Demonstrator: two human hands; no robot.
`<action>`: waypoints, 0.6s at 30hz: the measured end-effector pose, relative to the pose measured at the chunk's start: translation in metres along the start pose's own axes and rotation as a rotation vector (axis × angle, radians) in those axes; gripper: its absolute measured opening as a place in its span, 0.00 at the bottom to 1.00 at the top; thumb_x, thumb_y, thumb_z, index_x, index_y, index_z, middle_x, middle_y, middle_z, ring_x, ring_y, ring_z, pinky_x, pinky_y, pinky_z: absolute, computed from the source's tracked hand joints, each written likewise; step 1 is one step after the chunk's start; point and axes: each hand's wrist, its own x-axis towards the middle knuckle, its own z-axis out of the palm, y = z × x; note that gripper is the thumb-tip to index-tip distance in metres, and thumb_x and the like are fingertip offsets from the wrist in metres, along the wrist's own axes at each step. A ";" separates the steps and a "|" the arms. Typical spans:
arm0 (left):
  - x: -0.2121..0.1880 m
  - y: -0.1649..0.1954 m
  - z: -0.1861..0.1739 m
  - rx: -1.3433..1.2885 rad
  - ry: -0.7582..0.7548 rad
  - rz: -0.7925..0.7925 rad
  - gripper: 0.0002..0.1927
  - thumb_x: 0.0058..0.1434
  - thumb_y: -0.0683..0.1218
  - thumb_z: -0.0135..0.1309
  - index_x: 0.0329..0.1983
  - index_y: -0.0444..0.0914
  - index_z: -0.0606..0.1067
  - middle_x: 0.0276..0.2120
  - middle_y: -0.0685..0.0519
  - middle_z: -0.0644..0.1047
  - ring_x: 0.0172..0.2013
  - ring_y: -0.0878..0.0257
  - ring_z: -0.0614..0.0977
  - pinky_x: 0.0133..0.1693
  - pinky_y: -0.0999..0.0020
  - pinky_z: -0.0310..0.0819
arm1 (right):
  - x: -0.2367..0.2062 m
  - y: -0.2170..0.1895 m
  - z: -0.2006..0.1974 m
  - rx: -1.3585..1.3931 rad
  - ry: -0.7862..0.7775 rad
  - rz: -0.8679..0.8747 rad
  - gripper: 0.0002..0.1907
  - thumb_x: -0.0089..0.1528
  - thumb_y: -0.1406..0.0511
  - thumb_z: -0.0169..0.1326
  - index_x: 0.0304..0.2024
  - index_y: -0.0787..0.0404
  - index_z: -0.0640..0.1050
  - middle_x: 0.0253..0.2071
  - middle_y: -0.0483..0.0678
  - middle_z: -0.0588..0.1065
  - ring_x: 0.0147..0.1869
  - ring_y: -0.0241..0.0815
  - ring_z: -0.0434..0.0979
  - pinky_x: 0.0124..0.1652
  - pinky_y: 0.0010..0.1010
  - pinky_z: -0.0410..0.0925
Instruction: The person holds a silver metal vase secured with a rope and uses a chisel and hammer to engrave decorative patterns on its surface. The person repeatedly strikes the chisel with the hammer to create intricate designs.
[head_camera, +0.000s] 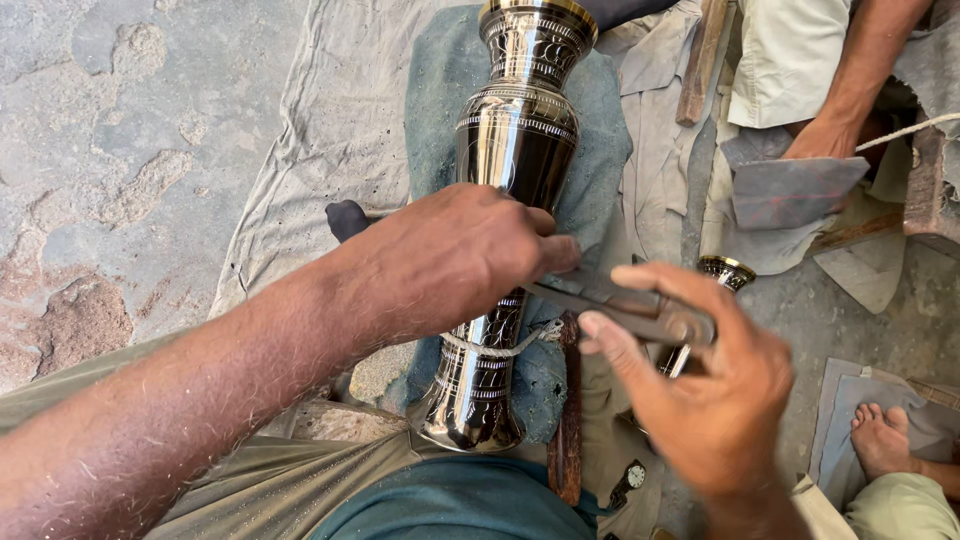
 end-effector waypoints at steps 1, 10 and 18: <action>-0.002 -0.001 0.002 -0.026 -0.019 -0.067 0.14 0.66 0.35 0.50 0.51 0.38 0.79 0.33 0.48 0.82 0.31 0.57 0.85 0.31 0.62 0.82 | 0.016 0.000 -0.009 -0.010 -0.068 0.004 0.19 0.62 0.76 0.61 0.54 0.69 0.72 0.39 0.56 0.83 0.39 0.42 0.88 0.33 0.24 0.81; -0.046 0.003 0.032 0.023 0.376 -0.051 0.13 0.55 0.45 0.58 0.42 0.36 0.73 0.34 0.49 0.78 0.36 0.53 0.81 0.34 0.55 0.78 | 0.051 -0.011 -0.005 -0.442 -0.393 -0.769 0.07 0.65 0.74 0.60 0.38 0.67 0.73 0.32 0.55 0.75 0.27 0.40 0.78 0.23 0.30 0.74; -0.051 -0.005 0.027 -0.093 0.409 -0.144 0.12 0.67 0.49 0.63 0.49 0.42 0.76 0.37 0.53 0.83 0.33 0.62 0.85 0.35 0.64 0.82 | 0.067 -0.001 -0.026 -0.227 -0.590 -0.633 0.06 0.60 0.75 0.57 0.40 0.65 0.80 0.42 0.52 0.80 0.24 0.33 0.77 0.17 0.21 0.69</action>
